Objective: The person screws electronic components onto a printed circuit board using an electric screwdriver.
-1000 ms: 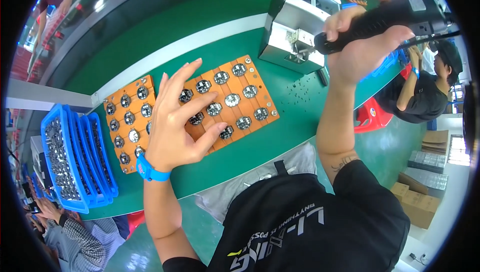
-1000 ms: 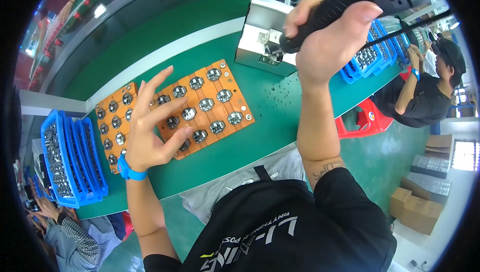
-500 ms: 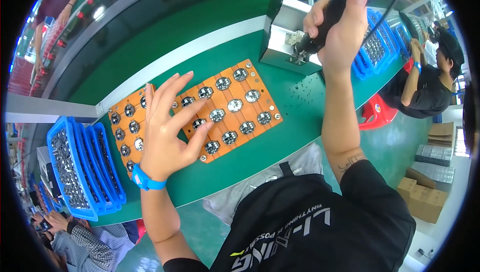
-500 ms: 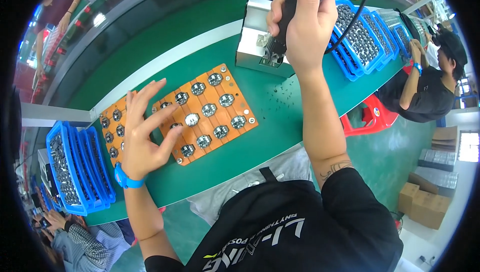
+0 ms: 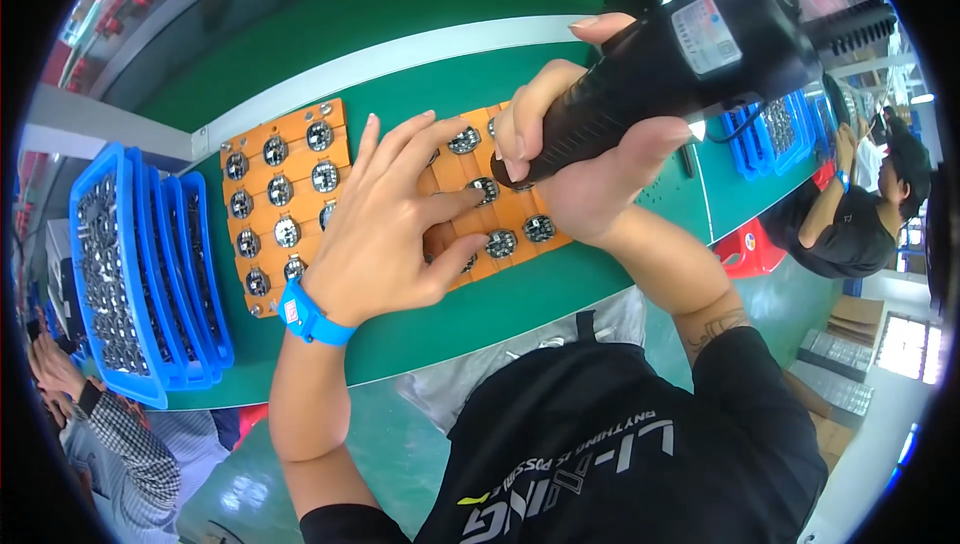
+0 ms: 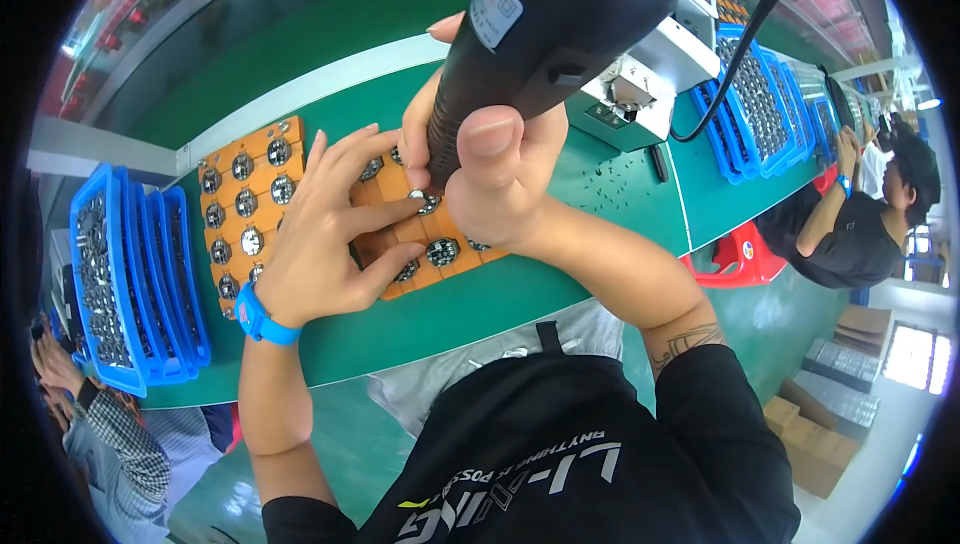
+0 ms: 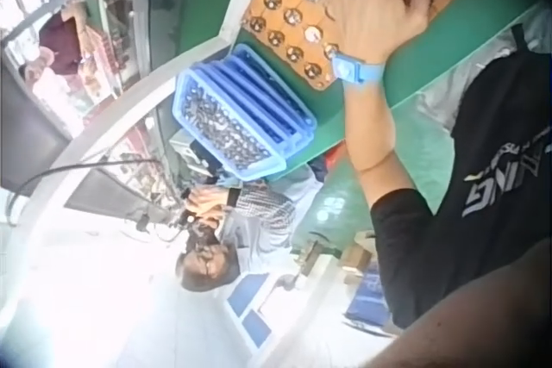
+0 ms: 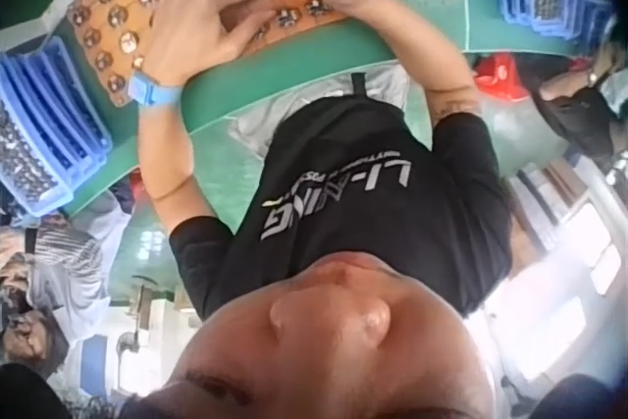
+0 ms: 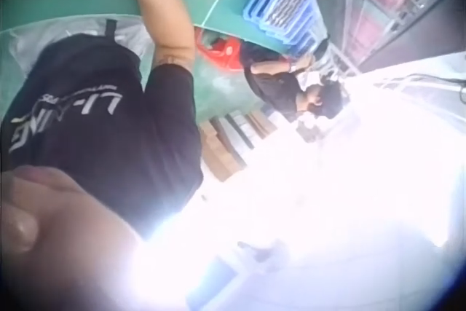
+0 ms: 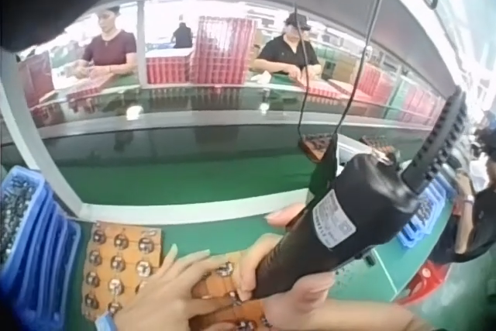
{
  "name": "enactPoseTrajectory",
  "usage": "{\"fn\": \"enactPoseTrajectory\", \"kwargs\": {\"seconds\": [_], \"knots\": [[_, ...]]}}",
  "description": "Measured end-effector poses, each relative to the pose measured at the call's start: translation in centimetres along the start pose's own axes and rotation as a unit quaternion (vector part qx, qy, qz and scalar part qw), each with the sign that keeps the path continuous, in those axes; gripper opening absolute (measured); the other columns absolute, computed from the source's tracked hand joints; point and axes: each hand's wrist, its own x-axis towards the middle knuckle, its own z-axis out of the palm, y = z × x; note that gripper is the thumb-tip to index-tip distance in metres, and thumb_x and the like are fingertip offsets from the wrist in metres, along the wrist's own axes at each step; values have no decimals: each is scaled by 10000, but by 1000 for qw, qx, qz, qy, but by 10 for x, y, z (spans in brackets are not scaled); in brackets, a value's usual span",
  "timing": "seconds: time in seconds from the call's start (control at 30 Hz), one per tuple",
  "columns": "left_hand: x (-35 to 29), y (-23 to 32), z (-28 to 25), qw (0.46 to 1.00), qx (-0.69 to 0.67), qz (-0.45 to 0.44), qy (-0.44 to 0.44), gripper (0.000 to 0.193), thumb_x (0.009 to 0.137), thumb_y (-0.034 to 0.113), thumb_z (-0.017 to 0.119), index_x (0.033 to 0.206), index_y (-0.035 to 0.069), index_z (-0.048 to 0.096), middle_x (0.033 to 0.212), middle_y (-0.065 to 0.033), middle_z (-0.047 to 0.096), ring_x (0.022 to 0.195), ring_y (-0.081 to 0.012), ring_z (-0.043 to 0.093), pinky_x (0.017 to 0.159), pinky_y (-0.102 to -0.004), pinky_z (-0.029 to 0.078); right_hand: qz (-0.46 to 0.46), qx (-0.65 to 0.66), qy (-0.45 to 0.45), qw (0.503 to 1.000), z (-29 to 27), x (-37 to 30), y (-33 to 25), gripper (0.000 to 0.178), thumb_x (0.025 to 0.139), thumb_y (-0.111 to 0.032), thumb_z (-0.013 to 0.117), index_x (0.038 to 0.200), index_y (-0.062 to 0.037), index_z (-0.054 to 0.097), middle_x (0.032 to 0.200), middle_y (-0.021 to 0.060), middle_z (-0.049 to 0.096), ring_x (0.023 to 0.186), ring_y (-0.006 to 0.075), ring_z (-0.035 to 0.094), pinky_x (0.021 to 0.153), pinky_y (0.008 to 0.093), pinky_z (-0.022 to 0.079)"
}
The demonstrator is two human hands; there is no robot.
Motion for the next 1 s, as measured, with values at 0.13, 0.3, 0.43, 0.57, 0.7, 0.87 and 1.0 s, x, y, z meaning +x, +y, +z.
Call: {"fn": "enactPoseTrajectory", "kwargs": {"seconds": [0.13,0.3,0.43,0.57,0.7,0.87,1.0], "knots": [[-2,-1,1,1000,-12,-10,8,348,712,219,867,1035,95,826,1486,-158,533,1399,-433,473,1187,-679,283,1,3,2,1000,4,-2,5,981,837,-944,296,1393,-136,305,649,61,529,487,164,512,540,303,464],[-3,-2,5,999,-30,-20,15,363,705,216,872,1043,91,823,1497,-161,524,1409,-457,461,1191,-650,306,-6,22,-18,1000,1,-6,8,959,849,-923,345,1385,-130,285,673,61,541,498,165,516,563,306,478],[-4,-2,6,999,-28,-26,20,361,702,208,872,1039,89,823,1500,-166,521,1403,-465,469,1182,-645,327,-29,-4,-64,998,-1,-9,8,933,859,-878,441,1368,-115,273,717,66,574,527,169,557,580,305,502],[-5,-4,5,999,-35,-25,21,349,702,201,866,1028,85,825,1492,-177,528,1392,-464,483,1168,-647,348,-65,-1,-77,995,6,-8,11,941,847,-872,453,1358,-101,276,734,64,588,550,157,588,595,278,522],[-4,-3,7,999,-37,-18,27,347,705,200,862,1026,74,823,1470,-200,544,1383,-448,496,1169,-642,347,-14,18,-71,997,8,-6,6,946,840,-869,504,1338,-94,291,686,64,567,533,162,572,552,277,496],[-1,1,5,999,-35,-34,22,357,707,209,867,1031,64,821,1453,-231,546,1368,-433,514,1174,-640,337,19,52,-36,998,12,7,10,865,877,-797,597,1278,-63,379,632,79,555,492,158,540,487,275,457],[2,3,6,999,-27,-39,17,279,743,243,834,973,85,827,1467,-167,541,1352,-466,493,1151,-605,385,13,75,-12,997,8,8,14,866,897,-771,601,1305,-37,389,637,87,566,485,151,537,478,280,460]]}}
